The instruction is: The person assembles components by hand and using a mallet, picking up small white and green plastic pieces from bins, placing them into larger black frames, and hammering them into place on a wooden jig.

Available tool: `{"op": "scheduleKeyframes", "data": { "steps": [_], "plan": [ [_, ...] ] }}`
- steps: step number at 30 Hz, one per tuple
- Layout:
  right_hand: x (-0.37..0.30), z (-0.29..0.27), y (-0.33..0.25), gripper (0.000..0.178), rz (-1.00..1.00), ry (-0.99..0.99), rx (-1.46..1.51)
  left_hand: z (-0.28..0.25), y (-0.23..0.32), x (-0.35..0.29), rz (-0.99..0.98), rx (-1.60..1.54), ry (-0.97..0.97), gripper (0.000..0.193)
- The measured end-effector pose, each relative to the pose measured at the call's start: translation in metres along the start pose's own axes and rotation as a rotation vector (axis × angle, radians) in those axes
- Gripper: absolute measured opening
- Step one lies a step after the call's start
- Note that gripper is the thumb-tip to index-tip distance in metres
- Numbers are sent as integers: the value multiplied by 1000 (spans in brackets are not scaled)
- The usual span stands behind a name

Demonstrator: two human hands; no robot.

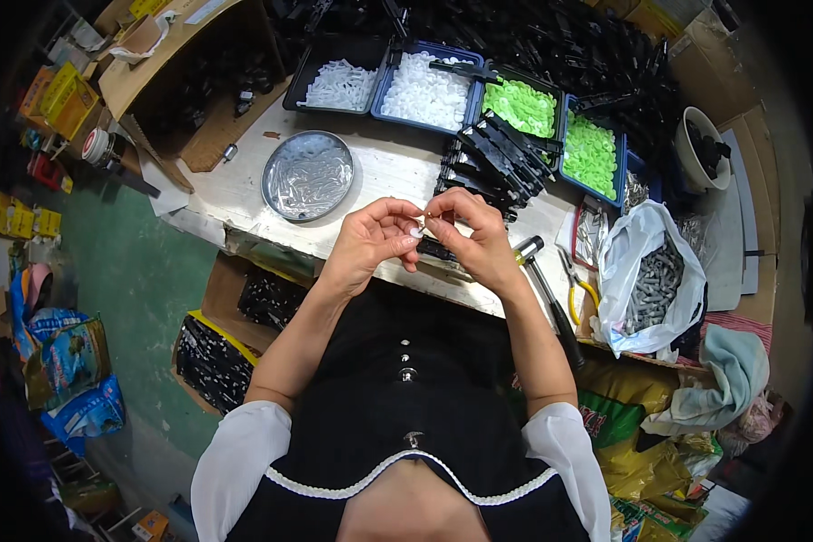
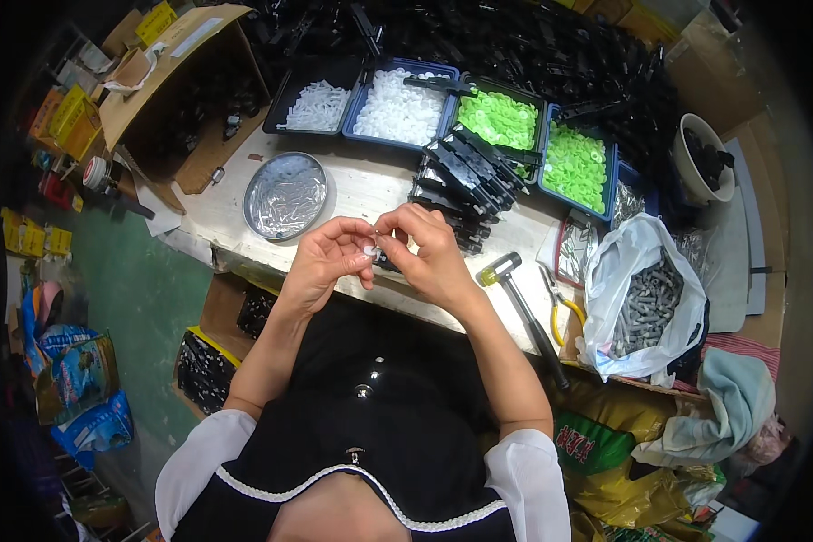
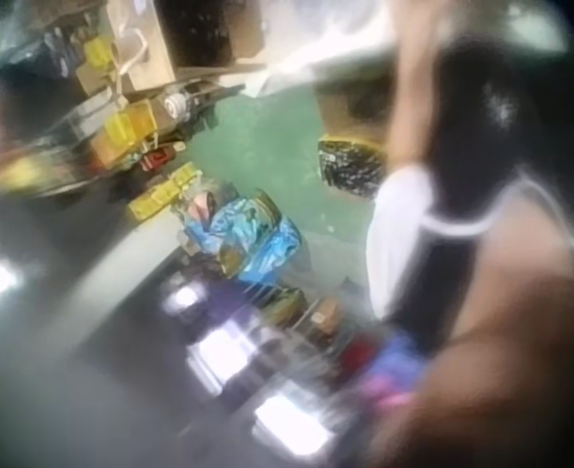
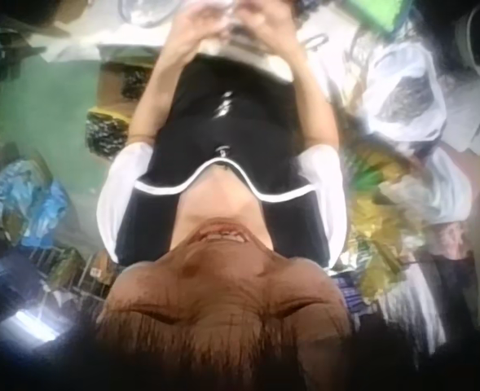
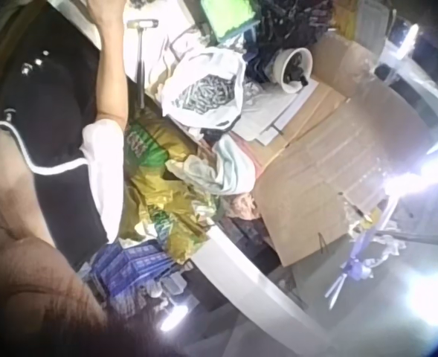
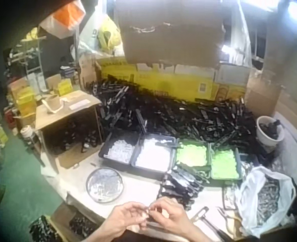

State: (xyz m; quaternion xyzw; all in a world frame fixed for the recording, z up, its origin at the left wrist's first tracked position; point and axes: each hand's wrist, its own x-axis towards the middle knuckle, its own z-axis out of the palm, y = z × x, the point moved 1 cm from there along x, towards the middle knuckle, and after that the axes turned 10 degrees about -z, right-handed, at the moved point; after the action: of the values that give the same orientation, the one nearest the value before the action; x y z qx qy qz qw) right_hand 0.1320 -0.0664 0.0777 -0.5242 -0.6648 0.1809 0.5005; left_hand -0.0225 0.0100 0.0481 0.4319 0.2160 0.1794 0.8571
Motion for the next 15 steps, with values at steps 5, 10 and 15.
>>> {"op": "scheduleKeyframes", "data": {
  "steps": [5,10,15],
  "plan": [
    [3,1,1,8,-91,-65,-94,1,-1,-1,-6,96,-5,31],
    [6,-1,0,7,-114,-89,-139,1,-2,-1,3,118,4,33],
    [5,-1,3,7,-141,-93,-149,1,-4,1,2,131,9,33]
  ]
}}
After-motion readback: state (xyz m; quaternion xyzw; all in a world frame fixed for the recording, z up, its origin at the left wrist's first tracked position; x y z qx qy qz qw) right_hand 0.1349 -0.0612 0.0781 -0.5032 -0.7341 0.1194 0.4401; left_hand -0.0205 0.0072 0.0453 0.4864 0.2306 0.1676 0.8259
